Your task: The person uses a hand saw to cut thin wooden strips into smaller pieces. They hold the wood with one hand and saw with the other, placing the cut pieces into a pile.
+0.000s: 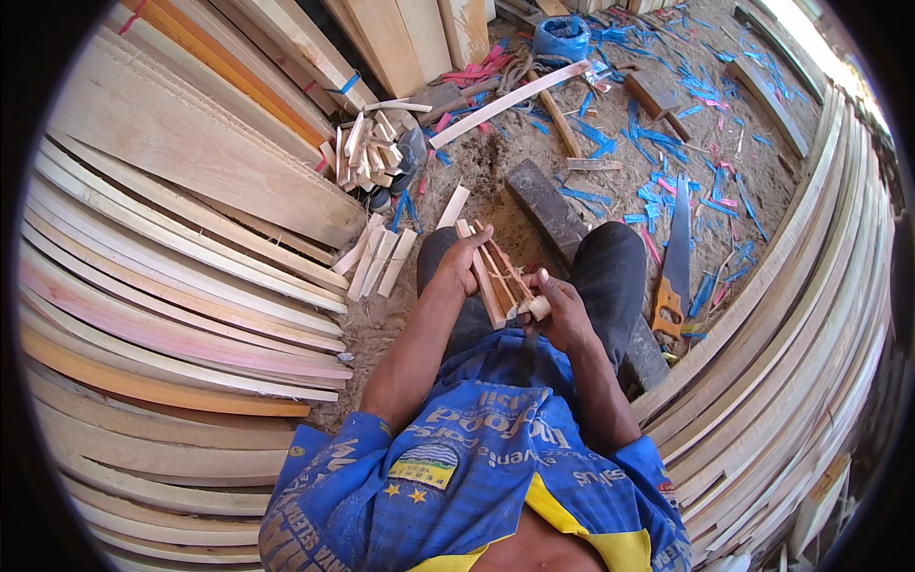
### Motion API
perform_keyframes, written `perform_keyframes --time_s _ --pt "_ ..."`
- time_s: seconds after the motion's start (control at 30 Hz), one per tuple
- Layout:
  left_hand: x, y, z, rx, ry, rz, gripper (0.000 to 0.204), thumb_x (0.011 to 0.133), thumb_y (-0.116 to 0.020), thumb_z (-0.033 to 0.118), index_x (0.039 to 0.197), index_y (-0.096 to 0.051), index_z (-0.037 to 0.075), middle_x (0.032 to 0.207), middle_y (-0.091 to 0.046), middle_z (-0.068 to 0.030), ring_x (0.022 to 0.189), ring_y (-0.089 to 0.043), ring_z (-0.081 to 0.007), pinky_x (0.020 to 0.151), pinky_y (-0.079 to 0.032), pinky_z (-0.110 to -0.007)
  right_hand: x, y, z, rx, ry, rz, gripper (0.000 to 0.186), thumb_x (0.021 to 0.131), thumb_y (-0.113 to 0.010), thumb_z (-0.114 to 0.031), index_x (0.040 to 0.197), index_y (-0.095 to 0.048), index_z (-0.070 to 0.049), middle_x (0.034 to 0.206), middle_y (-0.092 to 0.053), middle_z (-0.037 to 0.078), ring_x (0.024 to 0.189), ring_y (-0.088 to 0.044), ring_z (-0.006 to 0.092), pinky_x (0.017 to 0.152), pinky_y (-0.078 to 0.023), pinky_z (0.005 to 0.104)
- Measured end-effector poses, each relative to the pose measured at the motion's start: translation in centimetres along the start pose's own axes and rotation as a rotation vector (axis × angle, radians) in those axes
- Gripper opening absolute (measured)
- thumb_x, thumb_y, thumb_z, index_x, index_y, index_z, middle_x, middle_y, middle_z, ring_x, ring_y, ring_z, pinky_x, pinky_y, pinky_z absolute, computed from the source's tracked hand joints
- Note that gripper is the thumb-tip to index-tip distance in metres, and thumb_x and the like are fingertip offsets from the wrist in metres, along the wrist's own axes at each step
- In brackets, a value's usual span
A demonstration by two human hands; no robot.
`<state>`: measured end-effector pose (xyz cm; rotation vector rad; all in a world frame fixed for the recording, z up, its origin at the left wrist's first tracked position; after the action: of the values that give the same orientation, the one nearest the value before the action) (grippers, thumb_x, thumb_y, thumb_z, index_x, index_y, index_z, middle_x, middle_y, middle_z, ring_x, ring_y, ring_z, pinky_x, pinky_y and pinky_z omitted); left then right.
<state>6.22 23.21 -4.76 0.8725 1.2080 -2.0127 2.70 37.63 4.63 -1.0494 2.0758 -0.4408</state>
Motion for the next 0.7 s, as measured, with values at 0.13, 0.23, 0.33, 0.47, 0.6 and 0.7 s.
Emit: perform_keyframes --time_s 0.13,0.23,0.33,0.47,0.6,0.7 --pt "2.2 1.2 -2.5 -0.076 0.164 -0.084 0.04 0.091 -0.067 0.04 0.092 -0.057 0.002 0.079 -0.063 -0.0186 0.072 -0.066 -0.0364 0.071 -0.056 -0.055 0.6 -0.4 -0.2 0.093 -0.038 0.012 0.052 0.102 -0.047 -0.046 0.107 -0.062 0.004 0.08 -0.064 0.008 0.059 -0.06 0.0157 0.049 -0.052 0.0299" --pt "3.1 0.9 -4.4 -0.161 0.303 -0.223 0.042 0.092 -0.064 0.043 0.077 -0.06 0.004 0.075 -0.063 -0.0156 0.07 -0.065 -0.0332 0.067 -0.056 -0.051 1.1 -0.4 -0.1 0.095 -0.02 0.028 0.054 0.102 -0.047 -0.046 0.107 -0.062 0.005 0.079 -0.064 0.008 0.058 -0.061 0.0158 0.049 -0.052 0.0294" --pt "3.7 1.8 -3.8 -0.225 0.277 -0.248 0.039 0.093 -0.064 0.041 0.098 -0.057 0.002 0.086 -0.063 -0.0177 0.076 -0.066 -0.0361 0.068 -0.056 -0.054 1.3 -0.6 -0.4 0.04 0.022 0.012 0.052 0.101 -0.049 -0.045 0.105 -0.063 0.005 0.079 -0.064 0.008 0.058 -0.06 0.0143 0.049 -0.051 0.0283" --pt "0.9 1.4 0.4 -0.068 -0.128 0.033 0.038 0.09 -0.07 0.034 0.105 -0.057 0.002 0.091 -0.063 -0.0157 0.079 -0.067 -0.0346 0.071 -0.058 -0.053 0.2 0.1 -2.2 -0.441 0.198 0.035 0.04 0.099 -0.058 -0.034 0.103 -0.064 0.005 0.077 -0.064 0.007 0.058 -0.06 0.0118 0.049 -0.05 0.027" --pt "-3.5 -1.2 4.1 -0.027 -0.373 -0.052 0.034 0.086 -0.075 0.024 0.109 -0.058 0.004 0.095 -0.065 -0.0106 0.08 -0.068 -0.0273 0.066 -0.061 -0.047 0.7 2.6 -0.2 -0.087 0.127 0.105 0.02 0.093 -0.065 -0.018 0.098 -0.063 0.002 0.076 -0.065 0.009 0.058 -0.061 0.014 0.051 -0.05 0.0268" --pt "-6.1 -3.0 4.7 0.048 -0.455 -0.135 0.033 0.082 -0.076 0.014 0.108 -0.059 0.005 0.095 -0.065 -0.0094 0.078 -0.068 -0.0215 0.063 -0.063 -0.039 1.0 3.2 0.8 0.15 0.086 0.055 0.012 0.093 -0.063 -0.012 0.094 -0.062 0.0 0.077 -0.066 0.01 0.058 -0.062 0.0166 0.051 -0.051 0.0284"
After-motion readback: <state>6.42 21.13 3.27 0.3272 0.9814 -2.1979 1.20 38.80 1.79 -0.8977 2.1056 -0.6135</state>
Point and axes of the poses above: each hand's wrist, its own x-axis towards the middle knuckle, its own y-axis out of the back of the hand, z = x × y, the point moved 10 cm from there along x, towards the middle knuckle
